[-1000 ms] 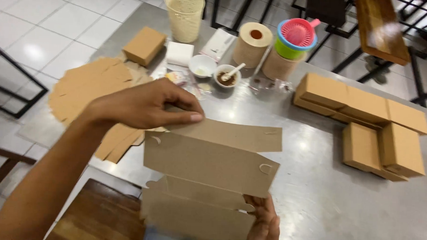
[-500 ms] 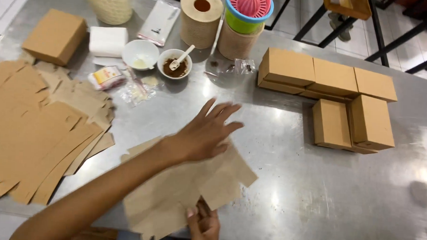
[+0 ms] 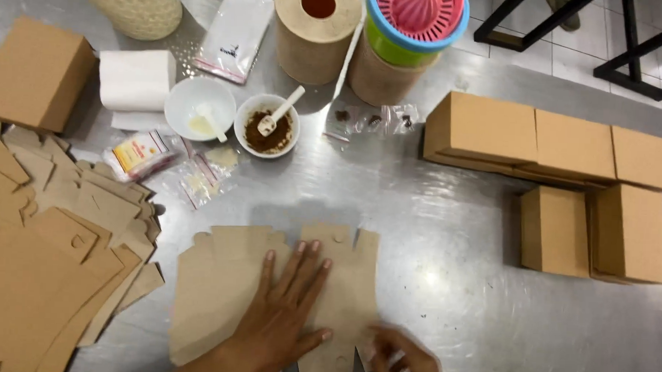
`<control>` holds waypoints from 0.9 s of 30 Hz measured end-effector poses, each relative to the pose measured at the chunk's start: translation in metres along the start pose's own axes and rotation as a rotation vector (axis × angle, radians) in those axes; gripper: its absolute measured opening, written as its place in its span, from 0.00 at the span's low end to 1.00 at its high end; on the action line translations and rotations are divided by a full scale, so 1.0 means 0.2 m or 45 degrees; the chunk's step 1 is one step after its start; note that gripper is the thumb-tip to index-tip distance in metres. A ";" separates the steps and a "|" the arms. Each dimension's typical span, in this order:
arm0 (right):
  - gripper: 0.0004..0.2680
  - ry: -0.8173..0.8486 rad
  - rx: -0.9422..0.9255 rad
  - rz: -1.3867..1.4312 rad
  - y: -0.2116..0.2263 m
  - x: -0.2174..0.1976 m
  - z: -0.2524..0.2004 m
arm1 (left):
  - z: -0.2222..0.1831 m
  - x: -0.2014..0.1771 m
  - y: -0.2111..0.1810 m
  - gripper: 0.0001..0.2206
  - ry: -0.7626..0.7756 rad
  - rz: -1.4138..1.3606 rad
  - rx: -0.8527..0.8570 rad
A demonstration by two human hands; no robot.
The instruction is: The person folds a flat cardboard sheet into a small box, inserts a plastic-wrapped item, closes the box, and places it on a stack. The person then picks up another flat cardboard sheet and begins folding it.
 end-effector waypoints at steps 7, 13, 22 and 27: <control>0.28 0.051 -0.162 -0.387 0.04 0.08 0.26 | 0.08 -0.05 0.04 0.51 0.095 -0.126 0.091; 0.23 0.115 0.119 0.084 0.15 0.01 0.19 | 0.06 -0.03 0.03 0.49 0.109 -0.311 -0.002; 0.09 -0.145 -0.072 0.376 0.09 0.04 0.15 | 0.02 -0.06 0.01 0.49 -0.045 -0.137 0.090; 0.08 -0.210 -0.354 0.477 0.11 0.08 0.10 | 0.00 -0.07 0.01 0.57 -0.133 0.027 0.162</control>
Point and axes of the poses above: each hand's wrist, its own z-axis towards the middle knuckle, its own x-axis out of the palm, y = z × x, the point moved 8 cm from there along z, towards the middle knuckle, and after that the axes turned 9 degrees about -y, right-handed, at the moved point
